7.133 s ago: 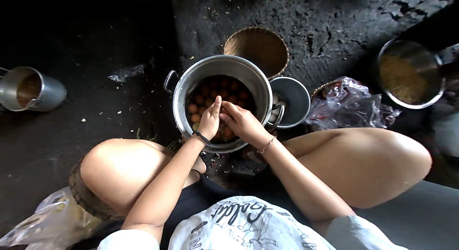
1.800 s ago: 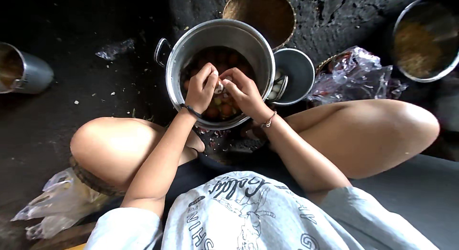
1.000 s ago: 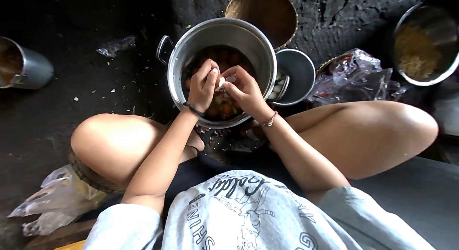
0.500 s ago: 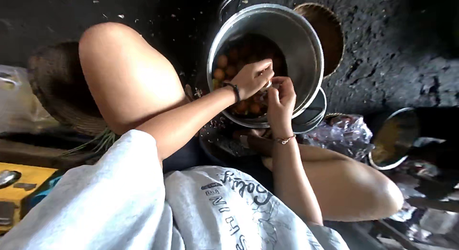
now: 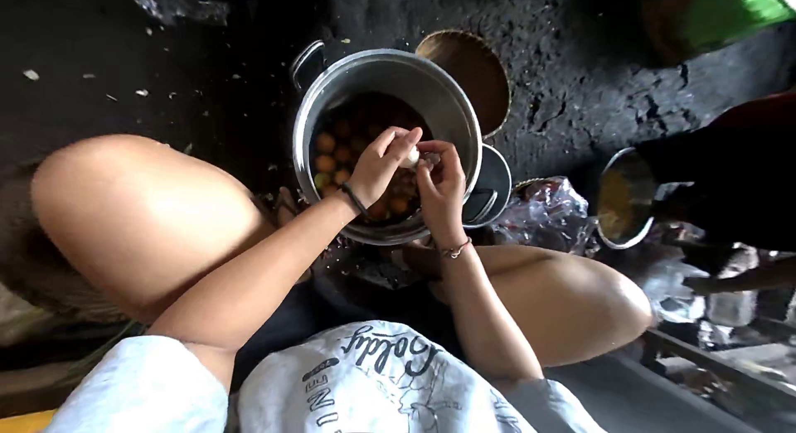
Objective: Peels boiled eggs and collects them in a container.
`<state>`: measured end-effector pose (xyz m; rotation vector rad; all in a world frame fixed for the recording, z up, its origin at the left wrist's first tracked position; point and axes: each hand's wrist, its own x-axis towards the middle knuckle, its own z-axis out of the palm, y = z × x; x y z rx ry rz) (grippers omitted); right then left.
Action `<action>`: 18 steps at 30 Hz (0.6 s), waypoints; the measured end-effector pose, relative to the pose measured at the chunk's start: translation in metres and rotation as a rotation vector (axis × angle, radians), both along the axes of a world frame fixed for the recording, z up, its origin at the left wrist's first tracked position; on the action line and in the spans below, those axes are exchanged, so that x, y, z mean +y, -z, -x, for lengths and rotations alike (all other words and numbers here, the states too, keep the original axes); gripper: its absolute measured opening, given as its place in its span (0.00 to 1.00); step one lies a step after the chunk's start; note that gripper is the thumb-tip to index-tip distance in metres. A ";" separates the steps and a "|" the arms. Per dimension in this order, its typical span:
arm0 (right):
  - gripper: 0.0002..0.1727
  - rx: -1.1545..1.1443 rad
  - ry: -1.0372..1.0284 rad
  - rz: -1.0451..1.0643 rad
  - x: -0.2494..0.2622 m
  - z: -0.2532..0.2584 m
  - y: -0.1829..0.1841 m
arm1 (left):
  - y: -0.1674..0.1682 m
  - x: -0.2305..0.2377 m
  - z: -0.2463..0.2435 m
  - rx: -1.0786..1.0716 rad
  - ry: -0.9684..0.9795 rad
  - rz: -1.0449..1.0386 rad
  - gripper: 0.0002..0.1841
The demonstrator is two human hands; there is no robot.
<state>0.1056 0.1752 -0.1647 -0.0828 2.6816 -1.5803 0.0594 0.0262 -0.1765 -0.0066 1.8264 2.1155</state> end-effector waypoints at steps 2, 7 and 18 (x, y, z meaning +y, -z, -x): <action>0.17 0.021 0.006 0.004 -0.003 -0.001 -0.001 | 0.001 0.002 -0.004 -0.025 -0.062 -0.007 0.20; 0.13 0.002 0.058 -0.007 -0.004 0.000 -0.006 | 0.003 0.003 -0.006 -0.058 -0.117 -0.031 0.18; 0.17 0.056 -0.080 0.081 -0.003 0.012 -0.007 | 0.010 -0.002 -0.008 0.303 -0.093 0.167 0.16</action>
